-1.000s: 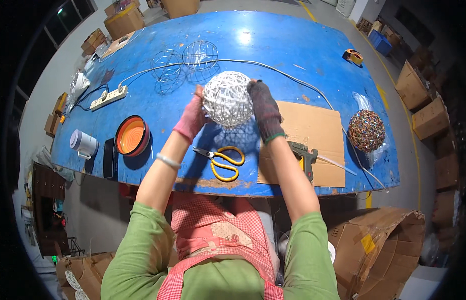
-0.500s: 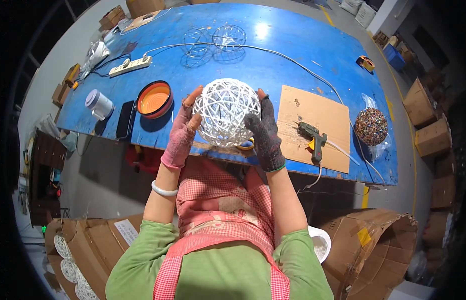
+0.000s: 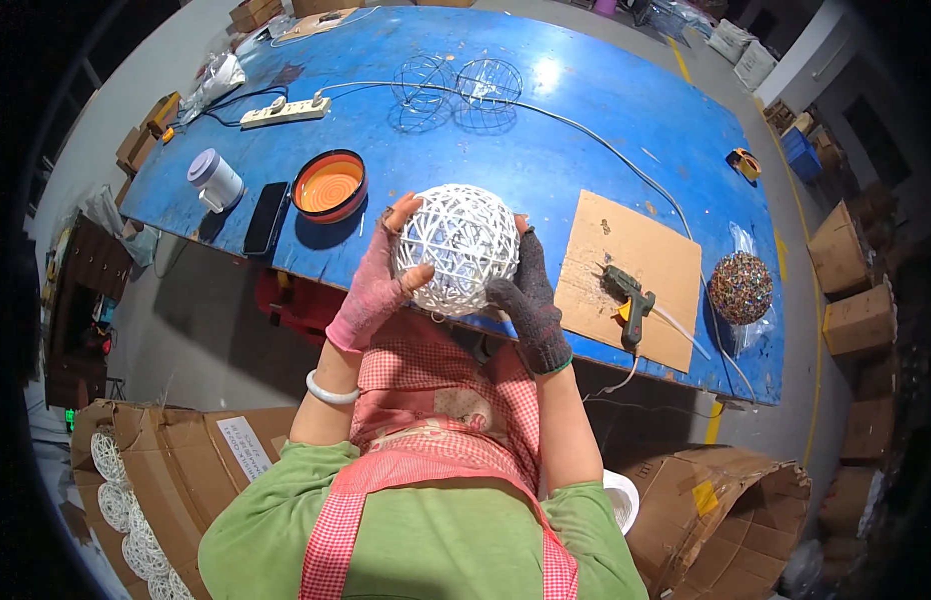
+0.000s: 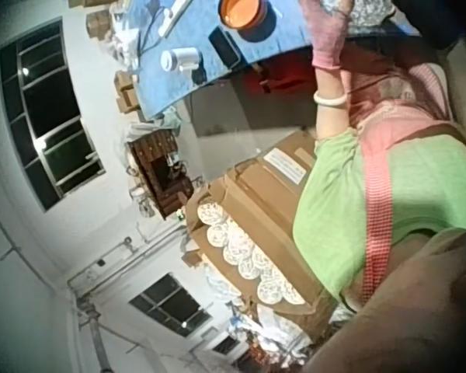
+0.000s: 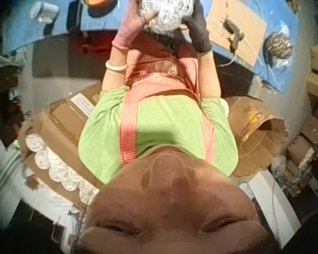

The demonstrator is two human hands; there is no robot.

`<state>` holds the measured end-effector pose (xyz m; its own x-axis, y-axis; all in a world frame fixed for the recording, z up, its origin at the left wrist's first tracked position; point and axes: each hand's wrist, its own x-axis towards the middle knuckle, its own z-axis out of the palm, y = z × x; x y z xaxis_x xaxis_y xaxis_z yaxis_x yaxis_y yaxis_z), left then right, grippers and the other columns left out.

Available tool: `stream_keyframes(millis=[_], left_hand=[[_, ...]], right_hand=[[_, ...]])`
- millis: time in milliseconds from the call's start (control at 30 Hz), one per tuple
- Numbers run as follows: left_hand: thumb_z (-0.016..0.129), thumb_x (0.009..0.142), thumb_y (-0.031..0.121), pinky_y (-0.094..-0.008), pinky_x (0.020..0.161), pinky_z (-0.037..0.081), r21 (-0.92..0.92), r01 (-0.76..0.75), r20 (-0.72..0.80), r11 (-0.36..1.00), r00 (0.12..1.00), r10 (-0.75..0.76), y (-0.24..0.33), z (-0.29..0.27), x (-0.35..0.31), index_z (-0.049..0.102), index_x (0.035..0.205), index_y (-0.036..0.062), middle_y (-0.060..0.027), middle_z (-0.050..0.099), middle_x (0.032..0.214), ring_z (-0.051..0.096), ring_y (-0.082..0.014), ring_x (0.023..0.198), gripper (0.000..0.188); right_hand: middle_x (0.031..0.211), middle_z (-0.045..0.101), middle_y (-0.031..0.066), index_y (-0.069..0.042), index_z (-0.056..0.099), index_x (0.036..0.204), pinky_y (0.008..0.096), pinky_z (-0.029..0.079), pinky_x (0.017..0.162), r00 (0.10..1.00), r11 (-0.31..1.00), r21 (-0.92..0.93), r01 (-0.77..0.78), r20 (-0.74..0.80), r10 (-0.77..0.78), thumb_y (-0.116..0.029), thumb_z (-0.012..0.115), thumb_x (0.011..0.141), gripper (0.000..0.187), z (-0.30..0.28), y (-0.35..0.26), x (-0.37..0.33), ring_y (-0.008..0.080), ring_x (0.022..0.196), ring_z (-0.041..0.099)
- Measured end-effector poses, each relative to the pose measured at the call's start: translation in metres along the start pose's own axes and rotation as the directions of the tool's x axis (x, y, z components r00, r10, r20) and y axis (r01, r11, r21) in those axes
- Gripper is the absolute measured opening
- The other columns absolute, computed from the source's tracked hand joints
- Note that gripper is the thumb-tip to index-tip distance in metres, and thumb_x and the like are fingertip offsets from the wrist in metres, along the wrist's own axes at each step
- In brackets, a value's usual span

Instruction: Assembling and reinforcing white woven decorative balls using a hot glue gun and cutting wire.

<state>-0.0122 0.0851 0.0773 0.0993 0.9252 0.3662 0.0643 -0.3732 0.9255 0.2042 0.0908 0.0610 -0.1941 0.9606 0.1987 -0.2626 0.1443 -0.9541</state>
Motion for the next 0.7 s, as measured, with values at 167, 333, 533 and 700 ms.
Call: stream_keyframes(millis=[167,333,533,700], left_hand=[[0.077,0.077,0.024,-0.0411,0.115,0.027,0.077,-0.033,0.074,0.997,0.997,0.028,0.012,0.002,0.004,0.038,0.145,0.0087,-0.0176,0.031,0.150,0.031,-0.0323,0.140,0.080],[0.080,0.074,0.023,-0.0386,0.114,0.027,0.064,-0.045,0.080,0.997,0.996,0.040,0.008,0.009,0.007,0.030,0.149,0.0082,-0.0131,0.029,0.152,0.032,-0.0280,0.139,0.091],[0.072,0.085,0.027,-0.0358,0.110,0.034,-0.458,0.189,-0.004,0.869,0.977,-0.214,0.010,0.008,0.009,0.023,0.152,0.0086,-0.0133,0.037,0.146,0.039,-0.0234,0.132,0.086],[0.073,0.084,0.016,-0.0336,0.108,0.035,-0.333,0.221,0.083,0.917,0.975,-0.205,0.021,0.006,0.008,0.033,0.148,0.0094,-0.0101,0.044,0.140,0.044,-0.0200,0.127,0.076]], right_hand=[[0.149,0.035,0.0132,-0.006,0.022,0.151,0.0368,0.039,0.107,0.997,0.990,0.136,-0.043,-0.064,0.052,-0.022,0.077,0.075,0.095,0.003,-0.008,0.001,0.0254,0.133,0.041],[0.151,0.034,0.0124,-0.007,0.021,0.152,0.0388,0.034,0.112,0.998,0.990,0.143,0.001,-0.067,0.009,-0.027,0.083,0.071,0.104,0.001,-0.010,-0.001,0.0267,0.137,0.036],[0.156,0.025,0.0110,-0.025,0.001,0.156,0.0425,0.030,0.114,0.962,0.964,0.040,0.261,0.068,-0.264,-0.018,0.094,0.055,0.137,-0.006,0.009,0.003,0.0278,0.142,0.029],[0.152,0.031,0.0123,-0.012,0.013,0.155,0.0376,0.033,0.112,0.987,0.986,-0.072,0.153,0.067,-0.148,-0.031,0.090,0.066,0.120,-0.006,-0.005,-0.002,0.0277,0.138,0.033]])
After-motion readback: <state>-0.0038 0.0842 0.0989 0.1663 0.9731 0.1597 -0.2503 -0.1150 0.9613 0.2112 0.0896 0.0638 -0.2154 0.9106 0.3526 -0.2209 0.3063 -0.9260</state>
